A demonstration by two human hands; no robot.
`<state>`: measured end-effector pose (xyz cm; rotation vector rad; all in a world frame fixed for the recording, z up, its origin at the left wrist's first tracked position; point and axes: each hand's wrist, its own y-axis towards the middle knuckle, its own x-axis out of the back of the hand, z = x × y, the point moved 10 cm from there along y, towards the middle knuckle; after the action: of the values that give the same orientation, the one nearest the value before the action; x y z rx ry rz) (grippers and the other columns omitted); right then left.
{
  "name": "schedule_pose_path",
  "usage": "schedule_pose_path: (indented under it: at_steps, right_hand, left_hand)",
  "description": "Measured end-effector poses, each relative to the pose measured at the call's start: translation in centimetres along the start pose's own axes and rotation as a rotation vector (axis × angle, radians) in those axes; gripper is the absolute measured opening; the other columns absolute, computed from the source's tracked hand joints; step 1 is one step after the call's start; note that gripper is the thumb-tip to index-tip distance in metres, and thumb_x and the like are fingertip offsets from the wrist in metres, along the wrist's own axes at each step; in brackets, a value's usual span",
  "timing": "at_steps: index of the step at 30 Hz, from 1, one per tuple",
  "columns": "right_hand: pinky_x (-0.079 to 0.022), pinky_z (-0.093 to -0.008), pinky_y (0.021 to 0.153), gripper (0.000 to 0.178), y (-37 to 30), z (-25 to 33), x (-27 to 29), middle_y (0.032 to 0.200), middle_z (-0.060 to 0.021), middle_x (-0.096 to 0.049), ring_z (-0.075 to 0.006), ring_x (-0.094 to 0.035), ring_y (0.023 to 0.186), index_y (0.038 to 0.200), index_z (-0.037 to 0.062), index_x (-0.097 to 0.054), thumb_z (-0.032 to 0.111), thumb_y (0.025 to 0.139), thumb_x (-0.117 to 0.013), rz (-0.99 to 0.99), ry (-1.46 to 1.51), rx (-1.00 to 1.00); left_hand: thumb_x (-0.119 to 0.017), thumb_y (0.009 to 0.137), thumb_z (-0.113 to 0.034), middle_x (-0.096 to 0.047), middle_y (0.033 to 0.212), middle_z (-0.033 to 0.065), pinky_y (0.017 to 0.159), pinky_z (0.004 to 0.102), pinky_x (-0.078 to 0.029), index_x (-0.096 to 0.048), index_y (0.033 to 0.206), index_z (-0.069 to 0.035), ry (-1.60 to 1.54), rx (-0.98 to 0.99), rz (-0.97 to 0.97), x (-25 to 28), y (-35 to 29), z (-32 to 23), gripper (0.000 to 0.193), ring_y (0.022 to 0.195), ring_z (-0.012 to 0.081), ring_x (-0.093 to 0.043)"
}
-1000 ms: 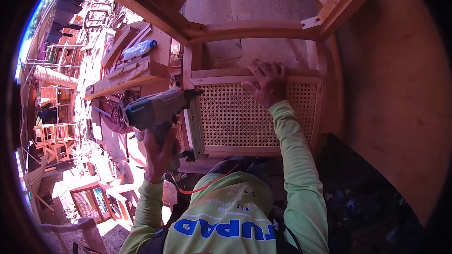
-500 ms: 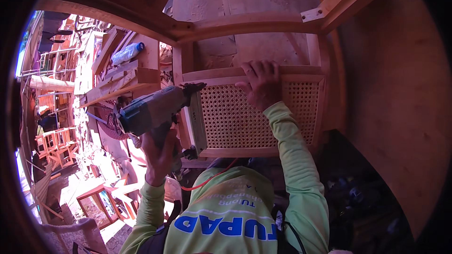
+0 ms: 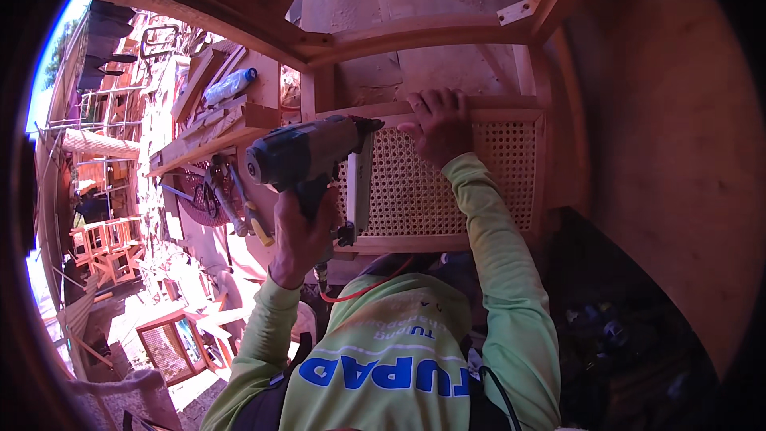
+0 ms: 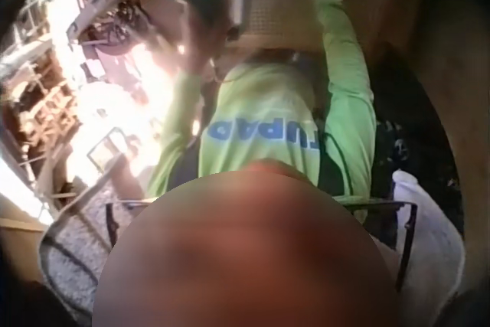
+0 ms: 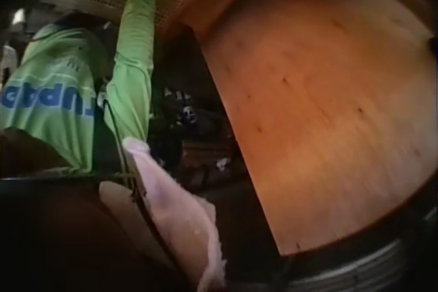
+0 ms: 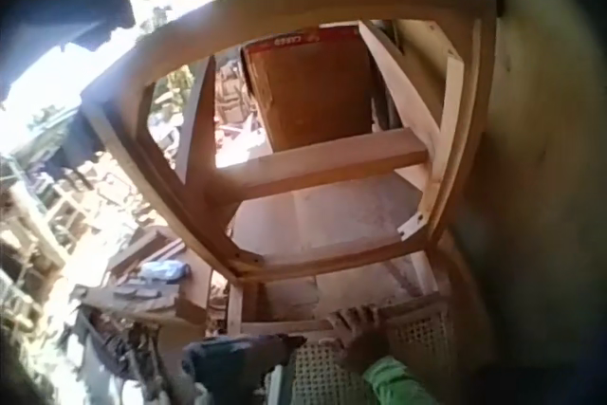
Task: Using a pneumatic staple gun to secure a woven seat onto a wooden chair frame.
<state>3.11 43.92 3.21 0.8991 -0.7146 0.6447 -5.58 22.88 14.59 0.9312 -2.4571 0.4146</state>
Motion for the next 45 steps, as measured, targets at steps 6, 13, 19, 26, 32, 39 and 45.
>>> schedule_pose_path:
  at_steps: [6,13,19,26,32,39,45]
  right_hand:
    - [-0.040,-0.0524,0.101,0.057,-0.4,-0.1,-0.2,0.113,-0.0121,-0.061,-0.0339,-0.055,0.111,0.123,0.0036,-0.063,0.052,0.092,-0.061,-0.011,0.005,0.000]
    - [-0.040,-0.0523,0.102,0.058,-0.2,-0.1,0.0,0.113,-0.0118,-0.061,-0.0334,-0.054,0.111,0.124,0.0035,-0.064,0.052,0.092,-0.062,-0.016,0.004,0.001]
    - [-0.039,-0.0525,0.103,0.058,-0.5,-0.4,-0.3,0.114,-0.0114,-0.061,-0.0330,-0.055,0.112,0.123,0.0032,-0.065,0.052,0.091,-0.063,-0.012,0.015,-0.023]
    - [-0.038,-0.0519,0.105,0.058,-0.5,-0.3,0.0,0.114,-0.0108,-0.061,-0.0327,-0.054,0.112,0.124,0.0034,-0.066,0.050,0.090,-0.065,-0.012,0.050,-0.041]
    - [-0.039,-0.0501,0.105,0.057,-0.2,-0.6,0.1,0.114,-0.0100,-0.061,-0.0316,-0.054,0.113,0.124,0.0038,-0.067,0.048,0.088,-0.069,-0.019,0.060,-0.052]
    - [-0.039,-0.0498,0.105,0.056,-0.2,-0.4,0.3,0.115,-0.0090,-0.062,-0.0309,-0.055,0.113,0.124,0.0057,-0.067,0.047,0.086,-0.071,-0.044,0.054,-0.041]
    - [-0.038,-0.0506,0.107,0.057,-0.6,-0.7,0.4,0.119,-0.0090,-0.062,-0.0307,-0.055,0.115,0.126,0.0064,-0.065,0.046,0.086,-0.073,0.021,0.044,-0.041]
  left_hand:
    - [-0.069,0.099,-0.012,-0.069,0.087,0.0179,0.060,0.0414,-0.051,-0.054,0.129,-0.001,0.129,-0.048,0.040,-1.2,0.2,-0.2,0.036,0.067,0.0300,-0.067]
    - [-0.068,0.099,-0.011,-0.069,0.094,0.0198,0.065,0.0465,-0.051,-0.050,0.134,-0.002,0.188,-0.002,0.070,-2.4,0.3,0.5,0.041,0.074,0.0350,-0.068]
    - [-0.068,0.095,-0.009,-0.067,0.094,0.0267,0.068,0.0536,-0.050,-0.049,0.130,-0.001,0.358,-0.044,0.126,-3.3,0.6,-0.8,0.041,0.083,0.0494,-0.066]
    - [-0.070,0.093,-0.008,-0.067,0.095,0.0288,0.066,0.0557,-0.049,-0.050,0.129,-0.001,0.408,-0.141,0.109,-3.7,2.2,-2.2,0.042,0.083,0.0512,-0.065]
    - [-0.070,0.092,-0.006,-0.068,0.097,0.0262,0.070,0.0531,-0.052,-0.050,0.131,-0.002,0.464,-0.221,0.154,-4.6,1.6,-2.8,0.043,0.087,0.0484,-0.068]
    - [-0.069,0.093,-0.008,-0.070,0.101,0.0255,0.072,0.0512,-0.053,-0.051,0.129,-0.001,0.414,-0.356,0.087,-4.2,1.5,-4.7,0.041,0.087,0.0472,-0.068]
    - [-0.072,0.097,-0.015,-0.067,0.076,0.0181,0.058,0.0415,-0.049,-0.059,0.107,0.002,0.270,0.016,-0.011,-0.5,-0.1,-1.1,0.023,0.062,0.0290,-0.066]
